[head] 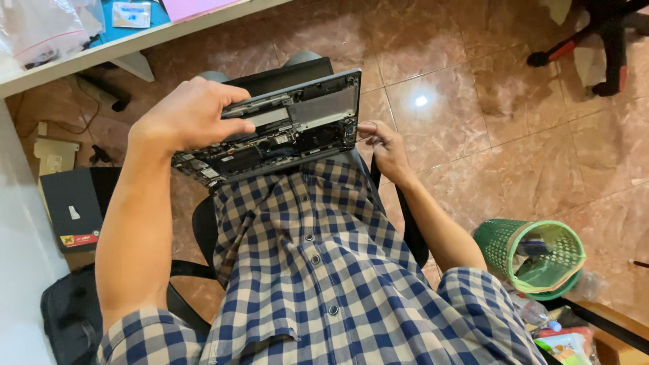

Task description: The person holds a disassembled laptop on their lap, opens and closes the lid, and uses a purple plastic pry tool to work on the internal components. A cat briefly enters the scene and is touched by the person.

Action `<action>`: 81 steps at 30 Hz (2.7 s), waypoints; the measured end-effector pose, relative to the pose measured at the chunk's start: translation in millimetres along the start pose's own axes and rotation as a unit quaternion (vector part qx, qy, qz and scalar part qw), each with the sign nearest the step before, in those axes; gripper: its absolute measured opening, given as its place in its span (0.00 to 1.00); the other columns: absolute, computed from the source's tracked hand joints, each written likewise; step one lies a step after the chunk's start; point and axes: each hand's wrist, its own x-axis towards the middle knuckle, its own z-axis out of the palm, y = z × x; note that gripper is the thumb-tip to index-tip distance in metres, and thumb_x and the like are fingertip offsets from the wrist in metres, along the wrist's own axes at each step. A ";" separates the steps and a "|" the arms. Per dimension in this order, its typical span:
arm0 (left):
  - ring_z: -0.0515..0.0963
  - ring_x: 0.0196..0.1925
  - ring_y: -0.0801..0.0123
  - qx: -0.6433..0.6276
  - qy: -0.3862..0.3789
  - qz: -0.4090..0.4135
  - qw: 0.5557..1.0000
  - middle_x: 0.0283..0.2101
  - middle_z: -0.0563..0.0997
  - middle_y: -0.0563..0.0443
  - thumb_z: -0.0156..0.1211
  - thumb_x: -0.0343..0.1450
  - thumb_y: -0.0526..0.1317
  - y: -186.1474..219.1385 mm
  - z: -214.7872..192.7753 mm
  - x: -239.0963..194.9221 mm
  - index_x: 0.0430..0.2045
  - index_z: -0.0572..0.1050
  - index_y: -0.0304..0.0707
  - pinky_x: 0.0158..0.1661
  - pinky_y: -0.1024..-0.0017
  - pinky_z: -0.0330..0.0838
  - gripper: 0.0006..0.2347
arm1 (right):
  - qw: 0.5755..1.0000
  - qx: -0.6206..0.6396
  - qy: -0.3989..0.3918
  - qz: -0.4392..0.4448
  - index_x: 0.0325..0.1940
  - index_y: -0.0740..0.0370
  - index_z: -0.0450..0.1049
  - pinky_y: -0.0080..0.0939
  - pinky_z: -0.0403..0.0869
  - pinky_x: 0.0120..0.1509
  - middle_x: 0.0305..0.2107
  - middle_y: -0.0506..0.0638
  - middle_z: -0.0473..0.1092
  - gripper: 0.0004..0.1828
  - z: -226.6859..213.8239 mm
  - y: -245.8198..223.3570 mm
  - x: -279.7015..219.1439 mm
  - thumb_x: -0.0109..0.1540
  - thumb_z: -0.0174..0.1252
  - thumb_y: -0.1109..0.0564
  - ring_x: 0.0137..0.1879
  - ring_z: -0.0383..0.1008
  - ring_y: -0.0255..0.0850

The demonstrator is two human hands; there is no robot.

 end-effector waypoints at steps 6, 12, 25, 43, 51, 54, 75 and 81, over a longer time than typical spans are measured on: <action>0.74 0.29 0.63 0.009 -0.033 0.001 0.999 0.29 0.79 0.51 0.59 0.65 0.44 14.4 -9.0 -3.4 0.30 0.73 0.37 0.33 0.64 0.61 0.10 | 0.972 0.233 -0.011 -0.033 0.26 0.66 0.69 0.44 0.73 0.56 0.35 0.57 0.67 0.13 -16.9 -9.1 7.6 0.57 0.41 0.74 0.45 0.69 0.43; 0.69 0.55 0.55 0.014 -0.015 0.013 1.000 0.53 0.71 0.45 0.59 0.63 0.46 6.8 -3.9 2.2 0.48 0.69 0.31 0.49 0.59 0.63 0.22 | 0.993 0.111 0.003 0.037 0.38 0.63 0.69 0.36 0.70 0.55 0.42 0.55 0.68 0.19 -8.1 -23.0 -11.3 0.53 0.34 0.71 0.51 0.68 0.41; 0.73 0.49 0.56 0.014 -0.025 0.005 1.000 0.49 0.75 0.47 0.58 0.64 0.45 18.5 -6.8 1.1 0.44 0.71 0.33 0.45 0.59 0.63 0.19 | 0.986 -0.142 -0.012 0.091 0.39 0.64 0.71 0.26 0.72 0.29 0.27 0.50 0.72 0.07 2.0 -49.1 -21.5 0.57 0.57 0.64 0.26 0.70 0.33; 0.63 0.39 0.61 0.026 -0.021 0.022 0.999 0.36 0.67 0.48 0.59 0.65 0.45 10.4 -2.7 -5.5 0.32 0.65 0.35 0.39 0.64 0.57 0.14 | 0.926 -0.127 -0.354 0.044 0.63 0.64 0.50 0.44 0.66 0.50 0.42 0.55 0.61 0.34 -0.9 -87.7 -33.2 0.57 0.44 0.44 0.46 0.64 0.47; 0.73 0.23 0.55 -0.032 0.032 -0.010 0.999 0.16 0.73 0.50 0.63 0.61 0.48 3.2 1.0 -4.6 0.18 0.73 0.46 0.33 0.63 0.64 0.09 | 0.967 0.187 -0.004 0.171 0.60 0.54 0.61 0.30 0.59 0.12 0.14 0.58 0.67 0.20 -21.7 17.9 13.5 0.63 0.39 0.54 0.08 0.61 0.38; 0.72 0.23 0.55 -0.030 0.031 -0.012 0.999 0.16 0.73 0.50 0.63 0.61 0.49 0.4 3.6 -6.5 0.18 0.73 0.46 0.33 0.63 0.64 0.10 | 0.983 -0.148 -0.065 -0.085 0.42 0.54 0.75 0.36 0.70 0.40 0.31 0.53 0.68 0.15 -16.8 38.3 17.2 0.53 0.57 0.65 0.37 0.71 0.46; 0.74 0.29 0.44 -0.017 0.034 -0.001 0.999 0.19 0.75 0.45 0.61 0.61 0.50 0.5 11.1 -7.3 0.20 0.73 0.46 0.34 0.59 0.66 0.10 | 0.912 -0.253 0.146 -0.288 0.39 0.63 0.72 0.36 0.69 0.27 0.21 0.49 0.67 0.10 28.9 -24.0 -21.0 0.55 0.62 0.60 0.22 0.68 0.41; 0.75 0.28 0.47 -0.018 0.035 0.002 0.999 0.20 0.75 0.47 0.61 0.62 0.51 2.9 9.6 -8.4 0.20 0.73 0.46 0.34 0.60 0.66 0.10 | 0.901 -0.256 0.139 -0.322 0.34 0.59 0.75 0.38 0.71 0.31 0.26 0.50 0.71 0.04 46.4 -20.8 -26.3 0.56 0.59 0.63 0.27 0.72 0.46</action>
